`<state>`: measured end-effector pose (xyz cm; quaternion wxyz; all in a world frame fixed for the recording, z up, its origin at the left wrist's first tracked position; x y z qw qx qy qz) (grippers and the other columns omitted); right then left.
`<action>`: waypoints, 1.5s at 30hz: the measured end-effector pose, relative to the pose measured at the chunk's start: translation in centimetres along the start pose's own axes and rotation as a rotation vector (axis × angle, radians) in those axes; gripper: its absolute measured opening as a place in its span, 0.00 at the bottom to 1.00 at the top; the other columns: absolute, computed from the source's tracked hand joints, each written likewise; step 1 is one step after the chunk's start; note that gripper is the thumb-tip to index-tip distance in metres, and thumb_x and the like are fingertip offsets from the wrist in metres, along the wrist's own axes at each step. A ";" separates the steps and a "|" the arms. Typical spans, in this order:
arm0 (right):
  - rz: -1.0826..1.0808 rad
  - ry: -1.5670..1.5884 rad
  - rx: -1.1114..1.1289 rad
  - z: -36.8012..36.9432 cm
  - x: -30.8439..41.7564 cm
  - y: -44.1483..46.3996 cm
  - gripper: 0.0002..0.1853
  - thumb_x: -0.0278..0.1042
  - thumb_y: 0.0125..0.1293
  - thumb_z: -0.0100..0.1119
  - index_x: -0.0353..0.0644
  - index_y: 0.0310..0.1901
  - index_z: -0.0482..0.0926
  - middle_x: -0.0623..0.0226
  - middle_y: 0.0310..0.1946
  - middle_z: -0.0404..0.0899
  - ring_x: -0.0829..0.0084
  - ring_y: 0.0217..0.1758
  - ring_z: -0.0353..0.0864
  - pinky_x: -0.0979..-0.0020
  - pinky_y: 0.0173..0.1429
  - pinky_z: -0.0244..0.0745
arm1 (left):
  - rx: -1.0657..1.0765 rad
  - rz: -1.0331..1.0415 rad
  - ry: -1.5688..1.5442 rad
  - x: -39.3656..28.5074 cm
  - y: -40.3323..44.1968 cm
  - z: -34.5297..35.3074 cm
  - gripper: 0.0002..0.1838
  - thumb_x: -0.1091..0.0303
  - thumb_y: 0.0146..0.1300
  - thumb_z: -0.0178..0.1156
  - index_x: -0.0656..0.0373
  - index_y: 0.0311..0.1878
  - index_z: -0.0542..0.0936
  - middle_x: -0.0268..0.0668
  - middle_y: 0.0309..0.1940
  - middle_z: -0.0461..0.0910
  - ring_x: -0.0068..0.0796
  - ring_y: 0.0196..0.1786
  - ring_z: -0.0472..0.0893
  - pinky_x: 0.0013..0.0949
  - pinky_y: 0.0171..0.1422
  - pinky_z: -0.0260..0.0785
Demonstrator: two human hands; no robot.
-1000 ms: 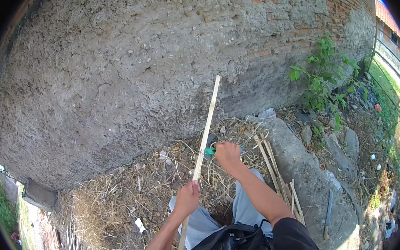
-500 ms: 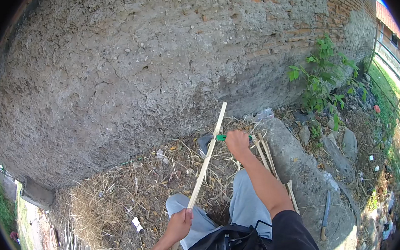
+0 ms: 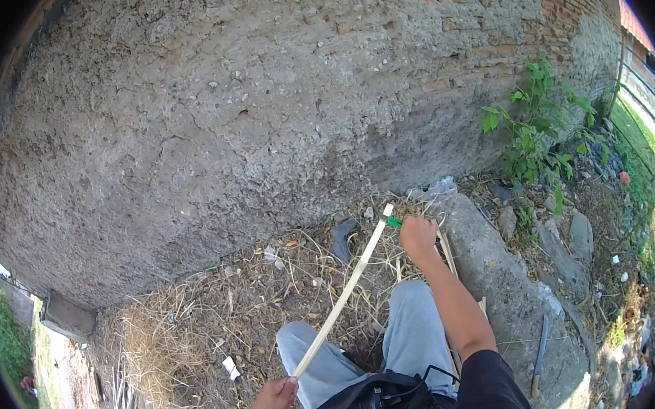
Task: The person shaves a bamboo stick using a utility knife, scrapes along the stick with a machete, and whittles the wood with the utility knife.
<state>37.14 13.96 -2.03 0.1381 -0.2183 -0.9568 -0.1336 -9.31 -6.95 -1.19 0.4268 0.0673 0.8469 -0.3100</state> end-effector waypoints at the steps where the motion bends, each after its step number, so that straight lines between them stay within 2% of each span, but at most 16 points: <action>1: 0.012 0.010 0.008 0.0 -0.1 0.0 0.08 0.28 0.59 0.54 0.38 0.33 0.84 0.48 0.36 0.84 0.50 0.42 0.85 0.52 0.45 0.79 | -0.004 -0.002 0.006 0.8 0.0 -0.1 0.23 0.53 0.76 0.45 0.61 0.29 0.74 0.33 0.16 0.69 0.26 0.20 0.69 0.35 0.29 0.67; 6: 0.251 0.033 -0.046 -2.5 -5.6 1.6 0.09 0.30 0.60 0.56 0.37 0.34 0.85 0.48 0.37 0.84 0.49 0.44 0.85 0.54 0.48 0.79 | -0.064 0.145 0.170 -0.2 -3.0 -0.9 0.22 0.53 0.76 0.45 0.61 0.30 0.73 0.32 0.15 0.68 0.24 0.18 0.68 0.33 0.26 0.65; 10: 0.240 0.362 0.124 -0.6 -6.7 2.0 0.13 0.40 0.63 0.61 0.37 0.33 0.84 0.53 0.33 0.85 0.55 0.35 0.86 0.55 0.38 0.77 | -0.127 0.047 0.150 3.0 -3.7 -1.4 0.18 0.55 0.74 0.46 0.58 0.47 0.79 0.48 0.26 0.80 0.45 0.32 0.82 0.45 0.40 0.73; 12: 0.310 0.856 0.238 3.6 -4.8 0.0 0.19 0.50 0.65 0.63 0.38 0.34 0.84 0.61 0.26 0.83 0.71 0.21 0.76 0.63 0.26 0.69 | 0.027 -0.336 -0.499 6.2 -2.7 0.1 0.21 0.54 0.76 0.46 0.59 0.31 0.73 0.28 0.13 0.63 0.21 0.16 0.63 0.29 0.22 0.59; 14: 0.267 1.167 0.532 -0.1 1.4 -4.8 0.21 0.53 0.65 0.64 0.38 0.35 0.84 0.69 0.22 0.79 0.83 0.17 0.63 0.72 0.20 0.58 | 0.055 -0.341 -0.548 4.9 -2.3 0.5 0.19 0.56 0.76 0.46 0.59 0.31 0.72 0.26 0.14 0.60 0.18 0.16 0.59 0.26 0.20 0.53; 16: 0.269 1.296 0.541 -0.1 4.8 -7.3 0.15 0.44 0.68 0.62 0.38 0.39 0.80 0.59 0.36 0.86 0.86 0.13 0.58 0.76 0.17 0.54 | 0.141 -0.348 -0.684 6.2 -1.1 1.4 0.22 0.54 0.77 0.45 0.60 0.29 0.71 0.27 0.14 0.61 0.19 0.16 0.60 0.27 0.21 0.55; 21: 0.233 1.449 0.649 2.4 7.3 -9.1 0.13 0.35 0.68 0.62 0.35 0.48 0.79 0.56 0.40 0.85 0.86 0.14 0.60 0.77 0.18 0.55 | 0.306 -0.212 -0.759 8.0 1.1 2.3 0.27 0.49 0.76 0.42 0.63 0.32 0.75 0.33 0.14 0.67 0.26 0.17 0.68 0.32 0.26 0.63; 23: 0.307 1.574 0.643 2.1 7.8 -9.3 0.11 0.27 0.66 0.62 0.33 0.48 0.79 0.56 0.40 0.85 0.87 0.15 0.60 0.78 0.18 0.56 | 0.098 -0.311 -0.171 6.8 1.6 0.6 0.26 0.46 0.71 0.51 0.66 0.40 0.78 0.41 0.20 0.77 0.38 0.30 0.79 0.37 0.38 0.72; 24: 0.305 1.576 0.640 2.1 8.0 -9.2 0.11 0.27 0.66 0.62 0.33 0.48 0.79 0.56 0.40 0.85 0.87 0.15 0.60 0.78 0.18 0.56 | 0.097 -0.308 -0.169 4.8 1.3 0.4 0.26 0.46 0.71 0.51 0.66 0.40 0.78 0.41 0.20 0.77 0.38 0.30 0.79 0.37 0.38 0.72; 26: 0.286 1.570 0.588 2.0 8.3 -9.4 0.11 0.28 0.65 0.63 0.33 0.46 0.80 0.57 0.38 0.86 0.87 0.15 0.60 0.79 0.18 0.56 | -0.467 0.349 1.015 -3.8 0.2 -1.2 0.29 0.45 0.62 0.62 0.66 0.50 0.76 0.49 0.37 0.82 0.46 0.50 0.79 0.41 0.57 0.70; 31: 0.193 1.437 0.434 0.4 10.2 -10.2 0.10 0.28 0.63 0.66 0.32 0.44 0.82 0.63 0.34 0.86 0.86 0.20 0.68 0.78 0.23 0.61 | -0.524 0.451 0.347 -8.8 6.4 0.2 0.33 0.51 0.58 0.67 0.65 0.59 0.71 0.55 0.58 0.72 0.53 0.62 0.71 0.48 0.68 0.60; 34: 0.164 1.410 0.379 0.0 10.4 -10.4 0.08 0.28 0.61 0.68 0.33 0.40 0.83 0.65 0.30 0.85 0.80 0.29 0.80 0.76 0.32 0.71 | -0.653 0.596 0.484 -9.7 11.0 2.2 0.31 0.53 0.60 0.65 0.66 0.59 0.69 0.55 0.47 0.79 0.55 0.54 0.78 0.51 0.58 0.69; 36: 0.024 1.250 0.361 0.8 9.6 -10.0 0.12 0.34 0.59 0.71 0.33 0.38 0.84 0.65 0.29 0.85 0.80 0.31 0.81 0.74 0.34 0.73 | -0.399 0.124 0.398 -6.9 14.7 3.2 0.22 0.54 0.64 0.62 0.67 0.47 0.75 0.50 0.28 0.81 0.55 0.34 0.82 0.49 0.41 0.74; 39: -0.232 0.865 0.435 -3.7 9.1 -10.2 0.20 0.48 0.60 0.69 0.35 0.34 0.84 0.63 0.26 0.84 0.72 0.29 0.83 0.67 0.34 0.75 | -0.403 0.460 0.257 -5.5 16.2 3.4 0.22 0.53 0.67 0.59 0.67 0.32 0.77 0.45 0.13 0.74 0.46 0.18 0.77 0.44 0.27 0.70; 43: -0.378 0.369 0.386 -4.5 8.6 -11.3 0.30 0.65 0.61 0.59 0.38 0.36 0.80 0.55 0.25 0.82 0.48 0.34 0.84 0.53 0.39 0.78 | -0.104 0.226 0.043 -5.3 16.0 4.1 0.28 0.49 0.68 0.57 0.65 0.21 0.74 0.39 0.14 0.72 0.32 0.17 0.72 0.37 0.24 0.65; 45: -0.415 0.292 0.338 -4.3 8.7 -12.3 0.30 0.66 0.60 0.59 0.39 0.34 0.80 0.54 0.24 0.81 0.48 0.33 0.83 0.53 0.40 0.77 | -0.033 0.215 0.030 -5.5 15.8 4.3 0.29 0.45 0.71 0.53 0.64 0.25 0.74 0.32 0.15 0.69 0.23 0.17 0.67 0.34 0.22 0.59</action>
Point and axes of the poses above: each hand's wrist, its own y-axis towards the middle knuckle, its own z-axis out of the palm, x = y × z, the point moved 5 cm from there along y, towards the middle knuckle
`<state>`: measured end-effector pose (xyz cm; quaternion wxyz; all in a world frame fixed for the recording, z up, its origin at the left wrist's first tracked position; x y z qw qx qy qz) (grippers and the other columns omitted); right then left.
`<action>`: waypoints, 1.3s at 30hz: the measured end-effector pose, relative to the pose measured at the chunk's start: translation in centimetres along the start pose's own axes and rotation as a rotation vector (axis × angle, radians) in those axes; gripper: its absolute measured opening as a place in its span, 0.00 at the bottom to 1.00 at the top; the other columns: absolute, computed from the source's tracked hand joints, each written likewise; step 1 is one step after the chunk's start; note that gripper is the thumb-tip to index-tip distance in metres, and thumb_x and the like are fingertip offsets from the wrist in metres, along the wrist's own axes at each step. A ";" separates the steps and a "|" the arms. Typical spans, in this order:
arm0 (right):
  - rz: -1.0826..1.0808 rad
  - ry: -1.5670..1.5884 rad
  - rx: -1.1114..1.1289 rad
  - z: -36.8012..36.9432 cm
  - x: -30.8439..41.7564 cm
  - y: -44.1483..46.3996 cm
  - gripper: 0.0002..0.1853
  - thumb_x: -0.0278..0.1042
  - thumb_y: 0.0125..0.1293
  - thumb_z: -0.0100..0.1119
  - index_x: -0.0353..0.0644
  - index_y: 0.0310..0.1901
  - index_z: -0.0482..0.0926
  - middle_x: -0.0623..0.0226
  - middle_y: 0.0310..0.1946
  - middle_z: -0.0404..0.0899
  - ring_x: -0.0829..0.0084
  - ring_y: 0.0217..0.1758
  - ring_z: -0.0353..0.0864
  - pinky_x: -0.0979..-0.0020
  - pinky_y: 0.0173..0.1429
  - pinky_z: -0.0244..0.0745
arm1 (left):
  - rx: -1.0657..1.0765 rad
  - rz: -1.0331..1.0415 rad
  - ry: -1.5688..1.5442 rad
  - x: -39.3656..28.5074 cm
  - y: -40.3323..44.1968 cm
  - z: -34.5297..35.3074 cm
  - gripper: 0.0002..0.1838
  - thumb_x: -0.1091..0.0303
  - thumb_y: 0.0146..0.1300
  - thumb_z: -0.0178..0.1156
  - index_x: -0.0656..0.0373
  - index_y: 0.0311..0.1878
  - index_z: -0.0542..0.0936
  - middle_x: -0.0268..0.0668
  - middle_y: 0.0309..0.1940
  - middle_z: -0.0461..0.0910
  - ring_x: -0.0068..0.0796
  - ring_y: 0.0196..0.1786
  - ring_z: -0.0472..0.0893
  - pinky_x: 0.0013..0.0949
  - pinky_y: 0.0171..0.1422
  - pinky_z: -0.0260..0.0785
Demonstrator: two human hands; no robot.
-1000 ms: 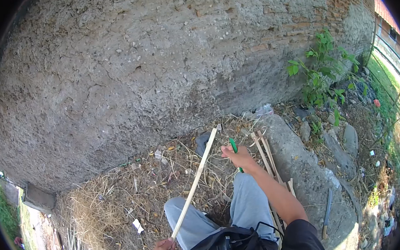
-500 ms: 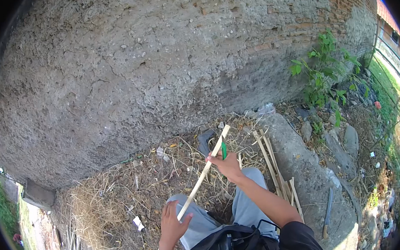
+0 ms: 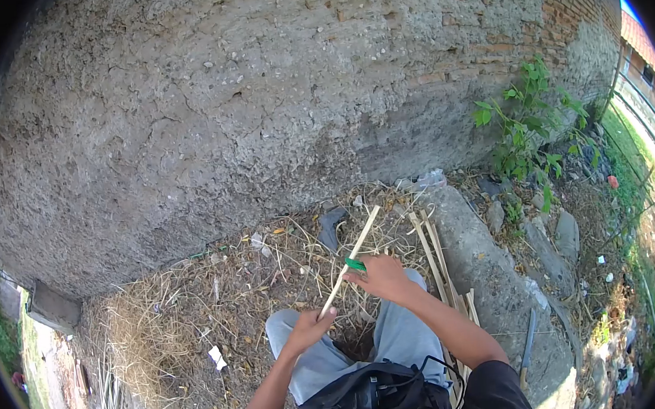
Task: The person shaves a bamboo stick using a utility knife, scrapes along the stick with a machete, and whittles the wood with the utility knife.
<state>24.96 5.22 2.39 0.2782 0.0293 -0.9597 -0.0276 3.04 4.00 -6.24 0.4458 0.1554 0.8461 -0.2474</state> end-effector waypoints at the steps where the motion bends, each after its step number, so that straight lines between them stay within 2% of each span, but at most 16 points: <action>1: -0.029 -0.087 -0.030 0.1 0.2 -0.3 0.30 0.67 0.59 0.60 0.40 0.31 0.80 0.53 0.24 0.80 0.48 0.33 0.82 0.53 0.40 0.77 | 0.001 -0.001 -0.001 -0.3 -0.3 -0.2 0.29 0.45 0.71 0.53 0.64 0.25 0.74 0.32 0.15 0.69 0.23 0.17 0.67 0.34 0.22 0.59; 3: -0.103 -0.132 -0.019 0.9 -0.4 -0.4 0.27 0.62 0.58 0.63 0.40 0.32 0.80 0.53 0.24 0.81 0.50 0.34 0.83 0.53 0.40 0.77 | 0.130 -0.217 -0.747 -0.2 -1.1 0.5 0.29 0.44 0.74 0.47 0.61 0.27 0.74 0.29 0.16 0.69 0.19 0.17 0.66 0.30 0.21 0.57; 5: -0.138 -0.204 -0.073 1.9 -1.0 -0.2 0.19 0.49 0.59 0.65 0.38 0.30 0.80 0.54 0.26 0.81 0.52 0.34 0.83 0.55 0.39 0.78 | 0.007 -0.128 -0.628 0.9 -0.8 0.7 0.29 0.44 0.74 0.46 0.61 0.27 0.74 0.29 0.17 0.69 0.18 0.18 0.66 0.29 0.22 0.58; 6: -0.142 -0.205 -0.073 2.2 -1.0 0.0 0.19 0.49 0.59 0.65 0.38 0.30 0.80 0.54 0.26 0.81 0.52 0.34 0.83 0.55 0.39 0.78 | -0.115 -0.036 -0.507 0.3 -0.7 0.2 0.29 0.44 0.75 0.44 0.60 0.28 0.74 0.29 0.17 0.68 0.17 0.18 0.66 0.27 0.22 0.58; 8: -0.120 -0.333 -0.249 2.0 -1.0 0.2 0.11 0.37 0.57 0.64 0.36 0.29 0.80 0.54 0.29 0.81 0.52 0.35 0.83 0.55 0.38 0.78 | -0.133 -0.046 -0.503 -0.2 -1.0 0.4 0.28 0.45 0.75 0.44 0.60 0.28 0.73 0.28 0.17 0.68 0.17 0.18 0.66 0.26 0.23 0.59; 11: -0.147 -0.290 -0.284 1.2 0.1 0.1 0.08 0.32 0.58 0.61 0.36 0.29 0.81 0.54 0.30 0.82 0.52 0.36 0.83 0.55 0.38 0.78 | -0.176 -0.014 -0.502 -1.1 -1.5 0.3 0.27 0.47 0.75 0.46 0.60 0.27 0.73 0.28 0.16 0.68 0.16 0.19 0.67 0.25 0.23 0.60; 15: 0.062 -0.166 -0.189 0.2 0.4 -0.3 0.08 0.34 0.58 0.61 0.37 0.30 0.81 0.52 0.32 0.82 0.49 0.37 0.83 0.55 0.39 0.78 | -0.171 0.022 -0.557 -2.7 -2.4 -0.9 0.25 0.50 0.75 0.48 0.61 0.28 0.75 0.28 0.16 0.69 0.15 0.19 0.68 0.24 0.23 0.60; 17: 0.026 0.027 -0.383 -0.2 0.2 -0.7 0.09 0.37 0.58 0.61 0.41 0.35 0.81 0.53 0.25 0.81 0.47 0.33 0.83 0.52 0.37 0.78 | -0.155 0.001 -0.566 -2.7 -2.4 -0.9 0.25 0.50 0.75 0.48 0.61 0.28 0.75 0.28 0.16 0.69 0.15 0.18 0.67 0.23 0.22 0.59; 18: 0.025 0.026 -0.383 -0.8 0.7 -0.7 0.09 0.37 0.58 0.61 0.41 0.35 0.81 0.53 0.25 0.81 0.47 0.33 0.83 0.52 0.37 0.78 | -0.140 -0.017 -0.575 -2.6 -2.3 -0.8 0.25 0.50 0.75 0.48 0.60 0.29 0.75 0.27 0.15 0.68 0.14 0.18 0.67 0.23 0.21 0.58; 20: 0.111 0.172 -0.215 -1.4 1.6 -0.6 0.10 0.39 0.57 0.62 0.40 0.31 0.80 0.51 0.22 0.80 0.46 0.29 0.81 0.51 0.38 0.76 | -0.137 -0.051 -0.613 -2.2 -2.1 -0.6 0.25 0.50 0.75 0.48 0.60 0.29 0.75 0.27 0.15 0.67 0.15 0.16 0.66 0.23 0.20 0.58; 23: 0.127 0.187 -0.183 -1.0 1.3 -0.4 0.12 0.40 0.58 0.62 0.38 0.27 0.78 0.49 0.20 0.78 0.48 0.28 0.81 0.52 0.36 0.75 | -0.153 -0.051 -0.698 -2.2 -2.0 -0.3 0.24 0.50 0.75 0.47 0.60 0.29 0.74 0.26 0.14 0.65 0.15 0.14 0.64 0.24 0.17 0.57; 27: 0.039 0.096 -0.284 0.2 0.7 -0.6 0.13 0.40 0.59 0.61 0.38 0.26 0.79 0.50 0.21 0.79 0.47 0.27 0.81 0.53 0.34 0.76 | -0.220 0.003 -0.786 -2.2 -1.5 -0.4 0.25 0.50 0.75 0.48 0.60 0.28 0.73 0.25 0.13 0.62 0.15 0.12 0.63 0.24 0.16 0.56; 29: -0.199 0.096 -0.403 0.0 1.8 -0.9 0.14 0.41 0.60 0.59 0.38 0.26 0.80 0.52 0.21 0.80 0.47 0.25 0.81 0.53 0.32 0.77 | -0.221 -0.023 -0.799 -2.2 -1.4 -0.3 0.24 0.50 0.75 0.48 0.60 0.27 0.73 0.25 0.12 0.62 0.15 0.12 0.63 0.24 0.16 0.55; 33: -0.051 -0.091 -0.279 -0.7 3.4 -0.3 0.15 0.42 0.59 0.59 0.38 0.24 0.80 0.52 0.21 0.81 0.48 0.24 0.82 0.52 0.31 0.77 | -0.188 -0.118 -0.811 -2.3 -1.5 0.0 0.24 0.51 0.75 0.49 0.59 0.26 0.73 0.24 0.12 0.63 0.16 0.12 0.62 0.23 0.16 0.53; 37: 0.060 -0.216 -0.170 -0.8 3.5 0.6 0.12 0.43 0.58 0.58 0.45 0.32 0.85 0.50 0.23 0.82 0.49 0.27 0.83 0.51 0.33 0.78 | -0.233 -0.094 -0.733 -1.3 -1.3 0.7 0.25 0.51 0.75 0.49 0.59 0.26 0.74 0.26 0.13 0.65 0.17 0.14 0.65 0.26 0.18 0.55; 39: 0.069 -0.250 -0.127 -0.1 3.0 1.2 0.12 0.43 0.58 0.58 0.46 0.34 0.86 0.50 0.23 0.82 0.49 0.27 0.84 0.51 0.33 0.78 | -0.415 0.036 -0.338 -2.1 -1.6 -0.2 0.25 0.50 0.74 0.49 0.61 0.26 0.76 0.33 0.13 0.69 0.24 0.17 0.70 0.34 0.23 0.61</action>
Point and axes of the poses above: each hand's wrist, its own y-axis towards the middle knuckle, its own z-axis out of the palm, x = y × z, the point moved 5 cm from there along y, towards the middle knuckle
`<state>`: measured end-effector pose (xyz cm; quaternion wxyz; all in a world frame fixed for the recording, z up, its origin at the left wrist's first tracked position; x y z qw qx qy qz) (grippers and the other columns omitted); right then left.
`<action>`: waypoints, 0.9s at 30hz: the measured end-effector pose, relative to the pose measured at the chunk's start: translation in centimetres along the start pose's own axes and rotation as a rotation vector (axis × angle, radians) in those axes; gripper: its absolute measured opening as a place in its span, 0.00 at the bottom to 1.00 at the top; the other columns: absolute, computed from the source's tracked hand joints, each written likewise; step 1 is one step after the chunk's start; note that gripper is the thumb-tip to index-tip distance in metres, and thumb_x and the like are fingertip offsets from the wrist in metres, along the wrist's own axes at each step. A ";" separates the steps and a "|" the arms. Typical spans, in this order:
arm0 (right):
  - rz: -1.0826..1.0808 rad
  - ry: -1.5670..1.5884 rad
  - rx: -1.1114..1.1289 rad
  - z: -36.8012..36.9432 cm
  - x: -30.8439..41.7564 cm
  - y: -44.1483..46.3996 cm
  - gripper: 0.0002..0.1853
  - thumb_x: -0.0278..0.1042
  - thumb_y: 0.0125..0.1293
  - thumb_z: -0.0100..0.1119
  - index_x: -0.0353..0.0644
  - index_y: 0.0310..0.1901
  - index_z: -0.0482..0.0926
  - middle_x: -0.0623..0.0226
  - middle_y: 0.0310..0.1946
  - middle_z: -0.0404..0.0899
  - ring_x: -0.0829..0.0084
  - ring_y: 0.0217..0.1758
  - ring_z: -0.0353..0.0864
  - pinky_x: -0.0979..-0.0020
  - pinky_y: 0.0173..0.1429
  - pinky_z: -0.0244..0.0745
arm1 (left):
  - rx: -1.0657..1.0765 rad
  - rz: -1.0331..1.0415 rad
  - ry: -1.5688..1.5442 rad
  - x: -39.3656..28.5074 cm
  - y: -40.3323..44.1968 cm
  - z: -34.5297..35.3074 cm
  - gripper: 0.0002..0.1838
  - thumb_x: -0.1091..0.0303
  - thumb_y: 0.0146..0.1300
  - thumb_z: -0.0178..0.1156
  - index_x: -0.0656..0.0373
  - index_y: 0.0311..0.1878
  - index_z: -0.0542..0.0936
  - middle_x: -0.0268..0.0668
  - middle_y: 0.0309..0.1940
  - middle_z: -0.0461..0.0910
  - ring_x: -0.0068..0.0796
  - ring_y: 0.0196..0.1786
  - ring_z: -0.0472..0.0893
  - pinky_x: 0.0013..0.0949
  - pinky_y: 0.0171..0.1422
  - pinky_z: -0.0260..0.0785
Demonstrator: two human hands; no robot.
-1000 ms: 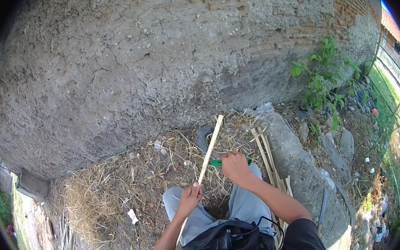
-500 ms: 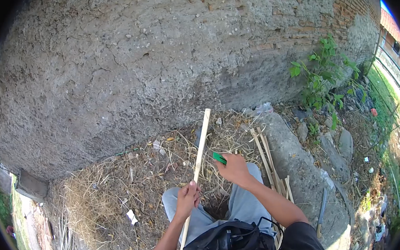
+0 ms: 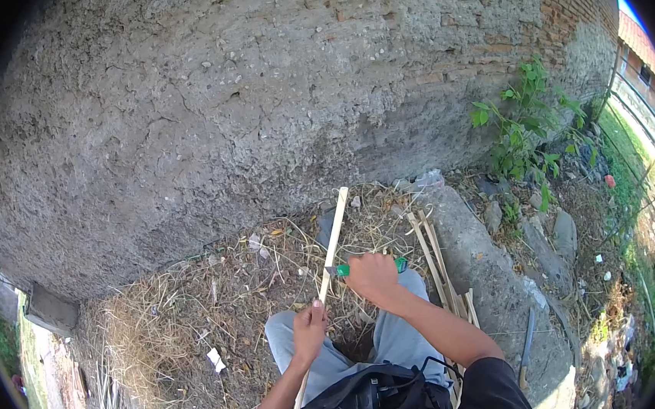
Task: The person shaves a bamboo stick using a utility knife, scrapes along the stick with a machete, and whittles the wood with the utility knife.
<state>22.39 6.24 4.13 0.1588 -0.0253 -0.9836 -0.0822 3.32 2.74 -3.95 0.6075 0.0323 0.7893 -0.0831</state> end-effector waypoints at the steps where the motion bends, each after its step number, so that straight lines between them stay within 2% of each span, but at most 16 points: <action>1: 0.009 -0.027 0.033 0.8 -0.2 0.3 0.11 0.42 0.57 0.58 0.47 0.34 0.86 0.50 0.23 0.82 0.50 0.27 0.84 0.52 0.33 0.78 | 0.001 0.001 0.000 -0.6 -0.2 -0.1 0.25 0.50 0.74 0.49 0.61 0.26 0.76 0.33 0.13 0.69 0.24 0.17 0.70 0.34 0.23 0.61; 3: 0.020 -0.054 0.065 1.5 -0.5 0.4 0.11 0.41 0.56 0.59 0.48 0.34 0.86 0.50 0.23 0.82 0.50 0.28 0.84 0.52 0.34 0.79 | -0.131 0.042 0.355 -2.3 -0.8 -0.9 0.25 0.51 0.73 0.48 0.63 0.28 0.77 0.40 0.15 0.72 0.32 0.20 0.73 0.40 0.29 0.64; 4: 0.018 -0.034 0.037 1.5 -0.5 0.3 0.10 0.41 0.55 0.59 0.49 0.34 0.87 0.50 0.23 0.82 0.50 0.28 0.84 0.52 0.34 0.79 | -0.131 0.045 0.356 -2.5 -0.9 -1.1 0.25 0.51 0.73 0.48 0.63 0.28 0.77 0.40 0.15 0.72 0.32 0.20 0.73 0.40 0.29 0.64; 6: 0.013 -0.013 0.006 1.4 -0.2 0.2 0.10 0.40 0.55 0.59 0.49 0.34 0.87 0.50 0.23 0.82 0.50 0.29 0.84 0.52 0.35 0.79 | -0.086 -0.027 0.359 -2.2 -0.9 -1.4 0.25 0.51 0.73 0.47 0.62 0.29 0.77 0.45 0.18 0.74 0.42 0.23 0.76 0.44 0.32 0.66; 7: 0.025 0.028 0.000 1.3 0.0 0.1 0.10 0.40 0.54 0.59 0.50 0.34 0.87 0.50 0.24 0.82 0.50 0.29 0.84 0.52 0.36 0.79 | -0.088 -0.027 0.359 -2.5 -1.0 -1.4 0.25 0.51 0.73 0.47 0.62 0.29 0.77 0.45 0.18 0.74 0.42 0.23 0.76 0.44 0.32 0.66; 9: 0.036 0.072 -0.004 1.0 0.5 0.0 0.11 0.39 0.54 0.59 0.50 0.35 0.87 0.50 0.24 0.82 0.50 0.30 0.84 0.52 0.37 0.79 | -0.063 -0.049 0.295 -2.7 -1.1 -1.4 0.26 0.50 0.73 0.45 0.62 0.28 0.77 0.46 0.19 0.76 0.49 0.26 0.78 0.47 0.33 0.66; 12: 0.042 0.092 0.022 0.6 1.0 0.1 0.12 0.39 0.53 0.59 0.50 0.37 0.87 0.50 0.25 0.83 0.49 0.30 0.84 0.52 0.37 0.79 | -0.074 -0.073 0.244 -1.9 -1.2 -1.0 0.25 0.49 0.73 0.45 0.61 0.30 0.77 0.49 0.20 0.77 0.54 0.29 0.79 0.51 0.35 0.67; 16: 0.032 0.096 0.000 -0.1 1.0 0.5 0.11 0.39 0.53 0.59 0.48 0.35 0.86 0.49 0.24 0.82 0.49 0.29 0.84 0.51 0.37 0.79 | -0.119 0.003 0.358 -3.2 -1.7 -0.5 0.24 0.50 0.73 0.45 0.63 0.32 0.75 0.50 0.20 0.77 0.57 0.29 0.79 0.52 0.35 0.67; 18: 0.031 0.070 -0.005 -0.2 0.9 0.5 0.10 0.39 0.53 0.59 0.47 0.34 0.86 0.49 0.24 0.82 0.49 0.29 0.84 0.51 0.37 0.79 | -0.013 0.011 0.531 -4.0 -2.1 0.1 0.24 0.52 0.74 0.44 0.65 0.33 0.74 0.55 0.21 0.78 0.62 0.29 0.79 0.55 0.33 0.67; 21: 0.003 -0.003 0.003 -0.1 0.7 0.4 0.09 0.38 0.54 0.57 0.44 0.30 0.84 0.48 0.23 0.82 0.49 0.29 0.84 0.50 0.35 0.78 | 0.060 0.066 0.468 -4.2 -2.1 0.9 0.24 0.53 0.74 0.45 0.67 0.32 0.73 0.58 0.21 0.77 0.66 0.29 0.78 0.58 0.32 0.68; 27: 0.013 -0.063 -0.024 1.0 -1.7 1.2 0.08 0.34 0.55 0.55 0.41 0.27 0.83 0.50 0.23 0.82 0.49 0.29 0.85 0.50 0.34 0.78 | 0.080 0.115 0.650 -4.0 -2.9 0.7 0.21 0.55 0.75 0.45 0.66 0.36 0.71 0.60 0.19 0.77 0.66 0.26 0.78 0.60 0.32 0.70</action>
Point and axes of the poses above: each hand's wrist, its own y-axis towards the middle knuckle, its own z-axis out of the palm, x = y × z, the point moved 5 cm from there along y, towards the middle knuckle
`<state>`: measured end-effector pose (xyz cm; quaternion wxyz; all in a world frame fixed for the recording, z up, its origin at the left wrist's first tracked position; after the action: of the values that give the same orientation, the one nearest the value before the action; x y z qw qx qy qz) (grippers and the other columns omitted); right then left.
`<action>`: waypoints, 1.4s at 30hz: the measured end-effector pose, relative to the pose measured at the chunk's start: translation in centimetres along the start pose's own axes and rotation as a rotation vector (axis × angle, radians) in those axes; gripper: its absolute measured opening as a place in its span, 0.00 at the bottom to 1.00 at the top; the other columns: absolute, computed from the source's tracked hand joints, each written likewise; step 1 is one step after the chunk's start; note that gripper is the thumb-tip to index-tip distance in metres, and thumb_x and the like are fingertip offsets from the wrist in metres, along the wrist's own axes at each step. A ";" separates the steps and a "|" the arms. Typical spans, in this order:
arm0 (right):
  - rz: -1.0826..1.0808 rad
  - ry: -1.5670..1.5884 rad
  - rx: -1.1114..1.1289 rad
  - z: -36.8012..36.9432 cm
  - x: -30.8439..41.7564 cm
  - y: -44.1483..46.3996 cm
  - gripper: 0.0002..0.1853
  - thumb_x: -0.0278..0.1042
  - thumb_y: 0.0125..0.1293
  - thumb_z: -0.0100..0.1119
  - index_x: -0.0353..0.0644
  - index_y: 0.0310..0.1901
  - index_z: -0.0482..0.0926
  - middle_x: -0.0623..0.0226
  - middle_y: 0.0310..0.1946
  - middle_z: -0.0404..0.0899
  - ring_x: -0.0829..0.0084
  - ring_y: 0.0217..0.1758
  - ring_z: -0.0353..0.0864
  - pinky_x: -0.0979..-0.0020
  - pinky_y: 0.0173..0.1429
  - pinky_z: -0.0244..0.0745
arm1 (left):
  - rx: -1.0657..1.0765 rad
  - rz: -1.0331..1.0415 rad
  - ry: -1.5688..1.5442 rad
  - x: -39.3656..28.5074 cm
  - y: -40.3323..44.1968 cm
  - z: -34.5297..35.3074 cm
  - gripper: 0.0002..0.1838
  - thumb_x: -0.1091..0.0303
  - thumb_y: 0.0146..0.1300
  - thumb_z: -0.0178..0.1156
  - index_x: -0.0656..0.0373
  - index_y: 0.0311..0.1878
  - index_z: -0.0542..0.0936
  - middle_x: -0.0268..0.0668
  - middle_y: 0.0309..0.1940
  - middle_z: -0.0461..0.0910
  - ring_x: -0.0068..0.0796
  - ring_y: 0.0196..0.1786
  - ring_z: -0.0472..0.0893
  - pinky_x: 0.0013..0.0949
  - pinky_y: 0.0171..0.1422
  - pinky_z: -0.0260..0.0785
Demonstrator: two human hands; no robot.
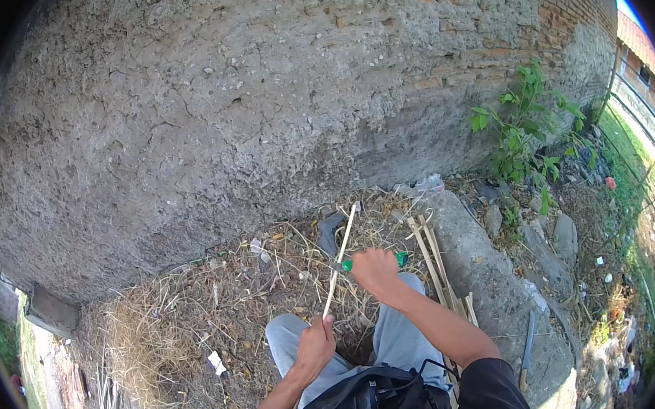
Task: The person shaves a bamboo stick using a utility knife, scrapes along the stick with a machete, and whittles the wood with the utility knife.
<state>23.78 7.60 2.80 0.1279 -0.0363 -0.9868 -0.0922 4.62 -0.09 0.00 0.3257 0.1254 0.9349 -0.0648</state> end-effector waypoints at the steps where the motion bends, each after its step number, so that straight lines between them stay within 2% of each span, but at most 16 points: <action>1: -0.002 -0.028 -0.010 0.2 -0.1 0.0 0.09 0.34 0.55 0.55 0.41 0.26 0.83 0.50 0.24 0.82 0.50 0.30 0.85 0.50 0.34 0.78 | -0.001 -0.001 -0.001 0.1 -0.2 -0.1 0.21 0.55 0.75 0.45 0.66 0.36 0.71 0.60 0.19 0.77 0.66 0.26 0.78 0.60 0.32 0.70; 3: -0.005 -0.055 -0.021 0.6 -1.4 0.9 0.09 0.34 0.55 0.55 0.41 0.25 0.83 0.50 0.25 0.82 0.50 0.31 0.85 0.51 0.35 0.78 | 0.022 0.011 0.056 0.1 -0.9 -0.4 0.21 0.55 0.75 0.43 0.66 0.36 0.71 0.59 0.19 0.77 0.66 0.25 0.78 0.61 0.32 0.71; 5: 0.184 -0.030 -0.125 0.0 -5.8 2.7 0.09 0.33 0.55 0.55 0.41 0.25 0.84 0.50 0.27 0.83 0.50 0.33 0.85 0.51 0.36 0.78 | 0.064 0.005 0.083 0.8 -2.7 0.1 0.21 0.55 0.75 0.43 0.66 0.36 0.71 0.59 0.19 0.77 0.65 0.25 0.78 0.62 0.32 0.70; 13: 0.089 -0.151 -0.008 3.0 -7.2 5.2 0.09 0.31 0.57 0.56 0.39 0.27 0.84 0.51 0.30 0.84 0.52 0.37 0.86 0.55 0.41 0.80 | 0.119 -0.022 0.094 1.9 -3.4 -0.1 0.21 0.54 0.75 0.43 0.65 0.37 0.70 0.57 0.19 0.78 0.65 0.25 0.79 0.63 0.31 0.70; 15: 0.308 -0.127 -0.136 1.8 -12.5 6.1 0.07 0.30 0.57 0.58 0.39 0.30 0.84 0.51 0.33 0.85 0.52 0.38 0.86 0.55 0.42 0.81 | 0.096 -0.018 0.175 2.5 -5.5 -0.7 0.21 0.54 0.75 0.42 0.65 0.37 0.71 0.57 0.19 0.78 0.65 0.25 0.79 0.62 0.32 0.70; 17: 0.365 -0.079 -0.099 1.1 -15.9 6.3 0.07 0.32 0.56 0.61 0.38 0.32 0.84 0.49 0.35 0.84 0.50 0.40 0.86 0.54 0.43 0.81 | 0.088 -0.063 0.190 4.3 -6.4 -2.2 0.22 0.53 0.75 0.42 0.65 0.37 0.71 0.58 0.19 0.78 0.65 0.25 0.79 0.62 0.32 0.70; 20: 0.415 0.037 -0.024 0.6 -13.4 5.0 0.10 0.34 0.54 0.63 0.37 0.35 0.85 0.46 0.35 0.83 0.48 0.41 0.85 0.52 0.45 0.80 | 0.067 -0.168 0.148 5.6 -6.1 -2.5 0.22 0.53 0.75 0.41 0.65 0.38 0.72 0.60 0.21 0.78 0.66 0.27 0.79 0.62 0.34 0.71; 26: 0.111 0.209 -0.008 1.4 -2.1 -0.2 0.12 0.36 0.53 0.61 0.43 0.37 0.86 0.44 0.33 0.83 0.46 0.37 0.83 0.50 0.47 0.78 | 0.026 -0.231 0.045 6.2 -4.7 -0.6 0.22 0.52 0.75 0.41 0.62 0.40 0.75 0.56 0.25 0.80 0.65 0.33 0.80 0.61 0.39 0.69; 28: 0.104 0.244 0.049 1.1 -0.6 -0.8 0.12 0.35 0.53 0.61 0.43 0.38 0.86 0.44 0.31 0.82 0.46 0.36 0.83 0.50 0.46 0.78 | -0.029 -0.145 -0.128 5.7 -4.5 -0.5 0.21 0.53 0.74 0.45 0.62 0.38 0.77 0.49 0.21 0.79 0.54 0.25 0.79 0.52 0.32 0.68; 29: 0.091 0.277 0.104 0.8 -0.1 -1.1 0.12 0.35 0.52 0.61 0.43 0.38 0.86 0.45 0.30 0.82 0.46 0.35 0.83 0.50 0.44 0.78 | -0.028 -0.143 -0.128 5.8 -4.5 -0.3 0.21 0.53 0.74 0.45 0.62 0.38 0.77 0.49 0.21 0.79 0.54 0.25 0.79 0.52 0.32 0.68; 31: 0.060 0.212 0.069 -0.1 0.0 -1.0 0.12 0.35 0.52 0.62 0.44 0.38 0.86 0.46 0.29 0.82 0.47 0.34 0.84 0.50 0.42 0.79 | -0.110 -0.131 -0.315 6.1 -4.6 -0.1 0.19 0.55 0.73 0.51 0.63 0.37 0.79 0.42 0.17 0.73 0.35 0.19 0.72 0.40 0.26 0.63; 34: 0.038 0.155 0.014 -0.1 0.1 -1.0 0.11 0.34 0.51 0.62 0.45 0.38 0.85 0.48 0.27 0.83 0.49 0.33 0.85 0.51 0.39 0.79 | -0.122 -0.101 -0.474 6.1 -4.7 0.4 0.18 0.57 0.72 0.53 0.64 0.38 0.79 0.38 0.15 0.68 0.25 0.18 0.66 0.33 0.25 0.59; 38: 0.032 0.175 -0.052 0.1 0.3 -0.7 0.09 0.34 0.51 0.61 0.44 0.34 0.84 0.47 0.22 0.80 0.46 0.29 0.83 0.48 0.37 0.77 | -0.131 -0.102 -0.494 5.5 -4.9 0.3 0.19 0.55 0.73 0.52 0.64 0.37 0.79 0.40 0.14 0.67 0.25 0.18 0.67 0.34 0.25 0.59; 40: 0.004 0.179 -0.080 0.1 0.6 -0.6 0.08 0.33 0.50 0.61 0.44 0.33 0.83 0.48 0.22 0.80 0.46 0.28 0.82 0.49 0.35 0.77 | -0.087 -0.147 -0.307 4.5 -5.2 -0.4 0.20 0.55 0.74 0.49 0.64 0.38 0.78 0.46 0.15 0.72 0.38 0.18 0.73 0.41 0.26 0.64; 41: -0.023 0.183 -0.107 0.0 0.9 -0.6 0.07 0.33 0.50 0.61 0.44 0.31 0.83 0.48 0.22 0.80 0.46 0.26 0.82 0.49 0.33 0.77 | -0.086 -0.147 -0.306 4.6 -5.3 -0.3 0.20 0.55 0.74 0.49 0.64 0.38 0.78 0.46 0.15 0.72 0.38 0.18 0.73 0.41 0.26 0.64; 42: -0.022 0.185 -0.107 -0.1 1.1 -0.7 0.07 0.33 0.50 0.61 0.44 0.31 0.83 0.48 0.22 0.80 0.46 0.26 0.82 0.49 0.33 0.77 | -0.088 -0.122 -0.203 4.5 -5.4 -0.2 0.20 0.55 0.74 0.48 0.64 0.39 0.77 0.50 0.17 0.74 0.47 0.20 0.76 0.46 0.28 0.66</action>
<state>22.70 6.97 3.11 0.2151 -0.0236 -0.9649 -0.1491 -0.42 -4.42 -2.50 0.4193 0.0469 0.9049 -0.0556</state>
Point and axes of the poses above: each hand's wrist, its own y-axis towards the middle knuckle, its own z-axis out of the palm, x = y × z, the point moved 5 cm from there along y, towards the middle knuckle
